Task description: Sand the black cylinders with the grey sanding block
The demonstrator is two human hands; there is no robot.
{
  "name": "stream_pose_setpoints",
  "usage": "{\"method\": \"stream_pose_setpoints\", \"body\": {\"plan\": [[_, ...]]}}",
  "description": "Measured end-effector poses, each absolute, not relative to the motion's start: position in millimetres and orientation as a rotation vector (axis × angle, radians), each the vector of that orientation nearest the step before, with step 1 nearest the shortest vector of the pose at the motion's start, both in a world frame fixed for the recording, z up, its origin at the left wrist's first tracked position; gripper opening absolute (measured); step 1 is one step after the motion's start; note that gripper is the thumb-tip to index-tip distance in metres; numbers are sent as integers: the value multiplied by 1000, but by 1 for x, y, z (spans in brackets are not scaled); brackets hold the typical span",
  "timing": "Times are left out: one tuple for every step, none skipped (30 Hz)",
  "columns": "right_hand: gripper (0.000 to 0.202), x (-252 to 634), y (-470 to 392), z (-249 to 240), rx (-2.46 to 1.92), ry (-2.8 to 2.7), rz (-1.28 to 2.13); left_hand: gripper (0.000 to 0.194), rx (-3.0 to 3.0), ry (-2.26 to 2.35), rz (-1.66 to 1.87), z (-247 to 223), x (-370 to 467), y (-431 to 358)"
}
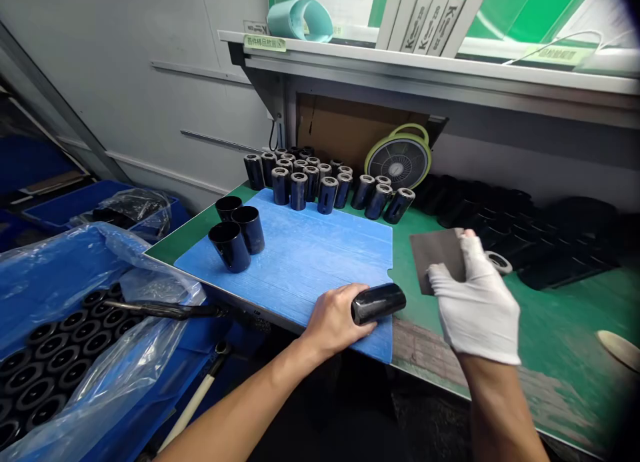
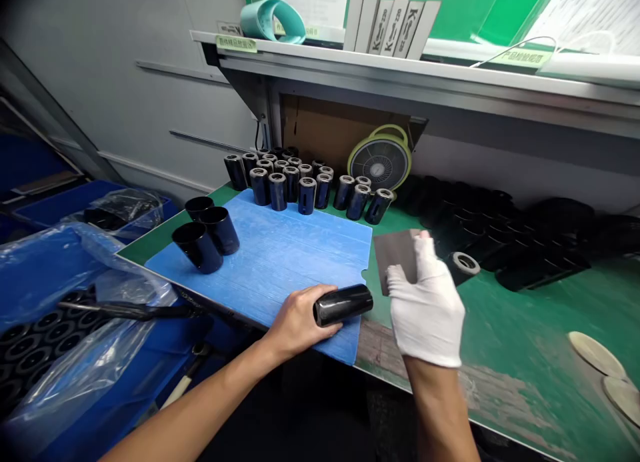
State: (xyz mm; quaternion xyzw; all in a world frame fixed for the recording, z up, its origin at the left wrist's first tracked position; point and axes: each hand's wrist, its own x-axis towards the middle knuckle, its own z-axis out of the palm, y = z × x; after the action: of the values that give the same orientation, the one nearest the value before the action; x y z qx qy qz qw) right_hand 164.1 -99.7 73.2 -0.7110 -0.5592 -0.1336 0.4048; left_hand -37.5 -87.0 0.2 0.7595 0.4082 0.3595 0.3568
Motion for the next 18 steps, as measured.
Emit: {"method": "stream_pose_setpoints", "body": {"plan": [[65, 157, -112, 65, -1766, -1436, -284, 52, 1960, 1052, 929, 0, -38, -87], [62, 148, -127, 55, -1744, -1476, -246, 52, 1958, 1050, 927, 0, -38, -86], [58, 137, -141, 44, -1743, -1535, -243, 51, 1954, 1047, 923, 1, -37, -86], [55, 126, -155, 33, -1763, -1612, -270, 51, 1947, 1044, 918, 1, -37, -85], [53, 117, -166, 25, -1802, -1679, -320, 50, 1938, 1042, 913, 1, -37, -84], [51, 109, -172, 19, -1847, -1735, -387, 49, 1928, 1039, 908, 2, -36, -83], [50, 104, -174, 16, -1883, -1775, -461, 49, 1918, 1038, 903, 2, -36, -82], [50, 102, -172, 15, -1910, -1785, -529, 48, 1913, 1037, 897, 2, -36, -81], [49, 102, -167, 17, -1931, -1764, -582, 49, 1912, 1039, 894, 2, -36, -80], [49, 104, -160, 21, -1947, -1727, -621, 49, 1914, 1042, 891, 3, -36, -80], [49, 106, -155, 25, -1952, -1687, -641, 50, 1915, 1046, 892, 3, -36, -80], [51, 109, -151, 28, -1936, -1677, -631, 51, 1915, 1047, 896, 2, -37, -80], [53, 111, -151, 31, -1908, -1700, -602, 52, 1912, 1045, 903, 2, -37, -81], [53, 113, -153, 32, -1875, -1749, -576, 52, 1911, 1038, 908, 2, -37, -81], [54, 113, -157, 32, -1841, -1810, -567, 52, 1911, 1030, 911, 2, -37, -82], [54, 114, -160, 30, -1820, -1845, -581, 51, 1916, 1023, 911, 1, -37, -82], [54, 114, -162, 29, -1833, -1828, -613, 51, 1924, 1019, 909, 1, -37, -82], [54, 114, -162, 27, -1869, -1771, -645, 51, 1932, 1020, 907, 1, -37, -82]]}}
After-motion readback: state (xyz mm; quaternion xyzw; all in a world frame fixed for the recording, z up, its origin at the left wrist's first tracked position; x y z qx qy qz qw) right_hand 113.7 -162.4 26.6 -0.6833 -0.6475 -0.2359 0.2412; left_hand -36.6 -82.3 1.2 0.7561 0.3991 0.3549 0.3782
